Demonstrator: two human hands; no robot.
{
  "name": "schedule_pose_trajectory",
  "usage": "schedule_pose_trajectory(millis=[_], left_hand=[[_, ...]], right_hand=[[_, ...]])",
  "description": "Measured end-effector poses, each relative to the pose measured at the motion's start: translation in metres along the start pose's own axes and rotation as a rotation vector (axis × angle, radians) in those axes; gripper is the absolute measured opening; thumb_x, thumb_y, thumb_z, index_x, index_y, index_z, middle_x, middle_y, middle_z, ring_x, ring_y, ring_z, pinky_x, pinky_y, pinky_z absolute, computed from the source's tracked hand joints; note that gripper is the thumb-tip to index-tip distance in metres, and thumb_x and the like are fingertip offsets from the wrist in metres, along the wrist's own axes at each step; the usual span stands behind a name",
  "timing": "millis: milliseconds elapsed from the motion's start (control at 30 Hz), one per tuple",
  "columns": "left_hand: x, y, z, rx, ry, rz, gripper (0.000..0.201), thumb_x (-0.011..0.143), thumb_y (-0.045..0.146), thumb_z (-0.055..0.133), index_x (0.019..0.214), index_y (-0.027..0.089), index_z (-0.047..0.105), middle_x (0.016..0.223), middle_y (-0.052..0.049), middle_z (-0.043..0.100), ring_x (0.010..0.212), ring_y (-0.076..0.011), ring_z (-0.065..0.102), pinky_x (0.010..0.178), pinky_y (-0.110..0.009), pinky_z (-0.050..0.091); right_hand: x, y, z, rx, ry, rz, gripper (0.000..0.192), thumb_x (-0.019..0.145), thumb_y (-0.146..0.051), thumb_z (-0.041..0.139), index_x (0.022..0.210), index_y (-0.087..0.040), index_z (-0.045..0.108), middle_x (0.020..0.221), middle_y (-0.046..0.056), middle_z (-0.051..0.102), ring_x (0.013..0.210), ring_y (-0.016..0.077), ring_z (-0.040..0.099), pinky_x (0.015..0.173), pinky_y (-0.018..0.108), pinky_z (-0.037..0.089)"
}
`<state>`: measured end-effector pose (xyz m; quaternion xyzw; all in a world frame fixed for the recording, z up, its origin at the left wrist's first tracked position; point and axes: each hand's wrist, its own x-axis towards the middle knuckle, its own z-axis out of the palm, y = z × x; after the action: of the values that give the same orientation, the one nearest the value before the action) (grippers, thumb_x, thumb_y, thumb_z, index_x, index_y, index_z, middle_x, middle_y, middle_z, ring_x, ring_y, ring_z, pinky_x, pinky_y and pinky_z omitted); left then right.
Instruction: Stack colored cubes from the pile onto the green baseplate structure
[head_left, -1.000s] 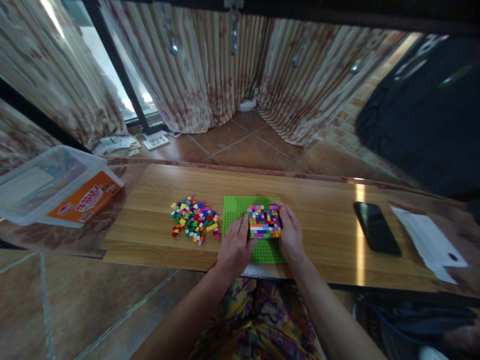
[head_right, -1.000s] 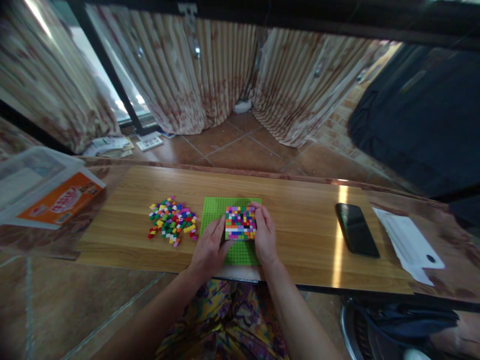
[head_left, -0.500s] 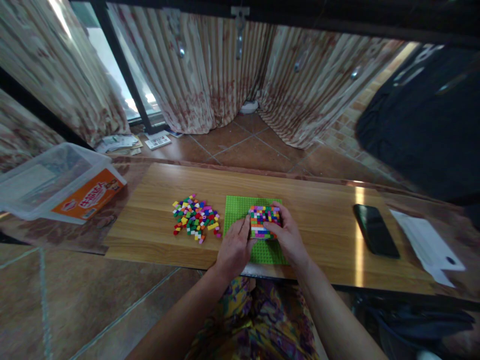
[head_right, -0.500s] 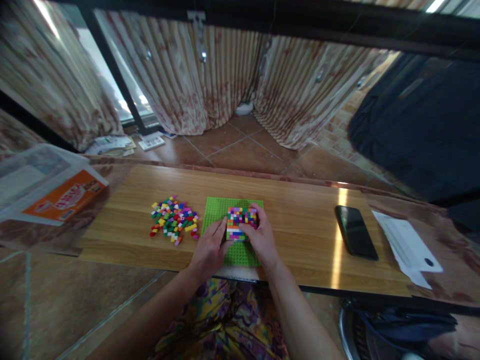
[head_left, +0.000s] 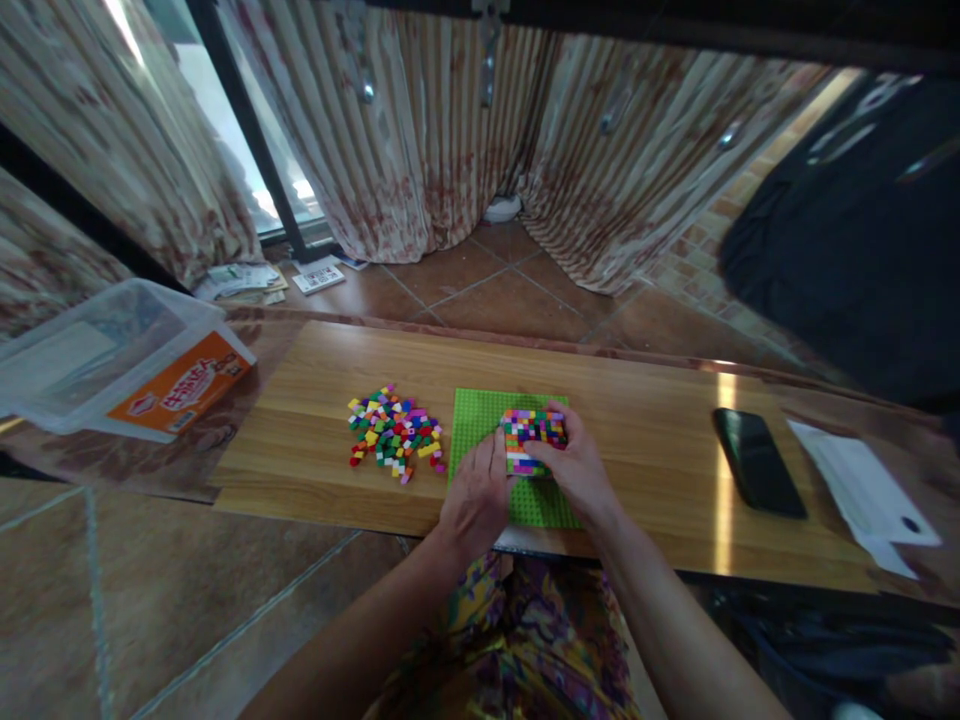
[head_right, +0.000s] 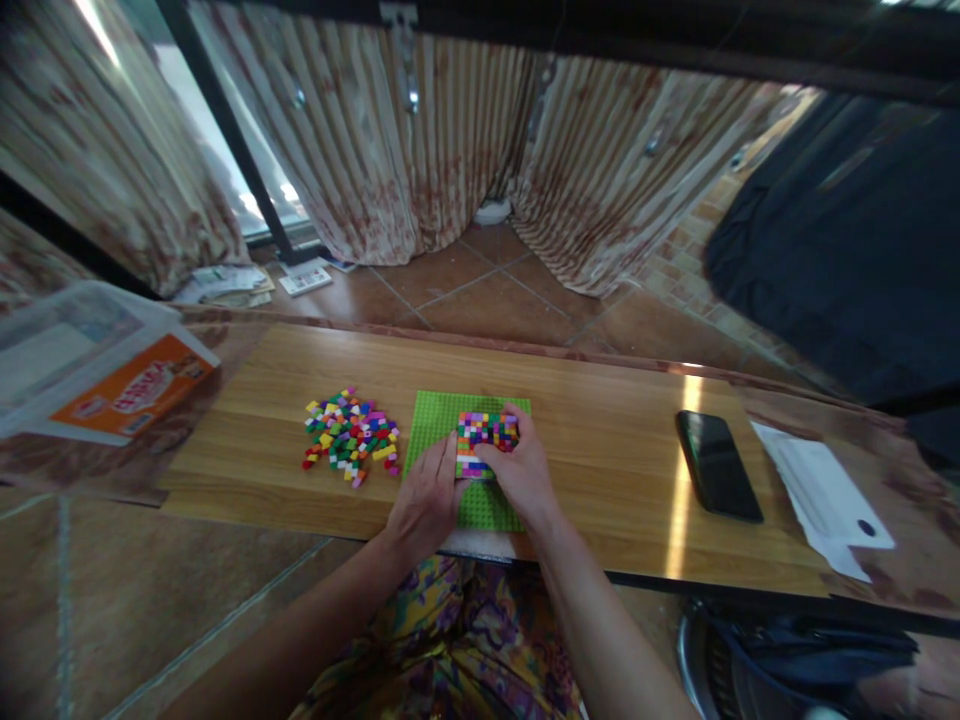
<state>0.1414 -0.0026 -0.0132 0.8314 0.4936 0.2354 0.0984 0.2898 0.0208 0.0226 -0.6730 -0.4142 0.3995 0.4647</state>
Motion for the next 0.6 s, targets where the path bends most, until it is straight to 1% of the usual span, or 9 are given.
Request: schedule_pose_trajectory(millis=[100, 267, 333, 467, 600], left_hand=[[0.0, 0.0, 0.002, 0.008, 0.007, 0.002, 0.055, 0.097, 0.03, 0.038, 0.145, 0.005, 0.028, 0.127, -0.02, 0.055, 0.117, -0.0266, 0.054, 0.099, -0.039, 0.046], [0.0, -0.003, 0.006, -0.002, 0.028, 0.024, 0.055, 0.096, 0.029, 0.04, 0.144, 0.004, 0.029, 0.128, -0.021, 0.055, 0.117, -0.0275, 0.054, 0.099, -0.04, 0.046], [0.0, -0.004, 0.006, -0.026, 0.028, 0.024, 0.057, 0.096, 0.029, 0.042, 0.144, 0.003, 0.028, 0.128, -0.021, 0.055, 0.116, -0.0277, 0.054, 0.099, -0.041, 0.046], [0.001, -0.003, 0.002, -0.083, 0.012, 0.021, 0.058, 0.095, 0.03, 0.044, 0.144, 0.003, 0.029, 0.129, -0.021, 0.053, 0.117, -0.0291, 0.053, 0.101, -0.043, 0.046], [0.001, -0.002, -0.005, -0.174, -0.018, 0.034, 0.059, 0.093, 0.029, 0.045, 0.144, 0.004, 0.029, 0.126, -0.021, 0.054, 0.116, -0.0294, 0.052, 0.1, -0.044, 0.047]], right_hand=[[0.001, 0.002, -0.001, -0.008, -0.007, -0.027, 0.071, 0.057, -0.035, 0.073, 0.124, -0.021, 0.053, 0.107, 0.006, 0.063, 0.086, 0.0193, 0.06, 0.083, 0.038, 0.05], [0.001, 0.001, -0.001, -0.052, 0.005, -0.036, 0.073, 0.057, -0.036, 0.073, 0.125, -0.019, 0.053, 0.113, 0.008, 0.061, 0.094, 0.0217, 0.06, 0.091, 0.041, 0.047], [-0.001, 0.0, 0.0, -0.057, 0.014, -0.034, 0.073, 0.058, -0.036, 0.073, 0.125, -0.019, 0.053, 0.114, 0.008, 0.061, 0.095, 0.0222, 0.06, 0.092, 0.042, 0.047], [-0.004, 0.005, 0.0, -0.048, 0.032, -0.06, 0.074, 0.061, -0.038, 0.072, 0.129, -0.02, 0.051, 0.114, 0.008, 0.062, 0.095, 0.0227, 0.061, 0.09, 0.043, 0.048], [-0.003, 0.018, -0.007, -0.092, 0.019, -0.071, 0.076, 0.063, -0.042, 0.073, 0.132, -0.02, 0.047, 0.116, 0.01, 0.061, 0.097, 0.024, 0.061, 0.091, 0.046, 0.048]])
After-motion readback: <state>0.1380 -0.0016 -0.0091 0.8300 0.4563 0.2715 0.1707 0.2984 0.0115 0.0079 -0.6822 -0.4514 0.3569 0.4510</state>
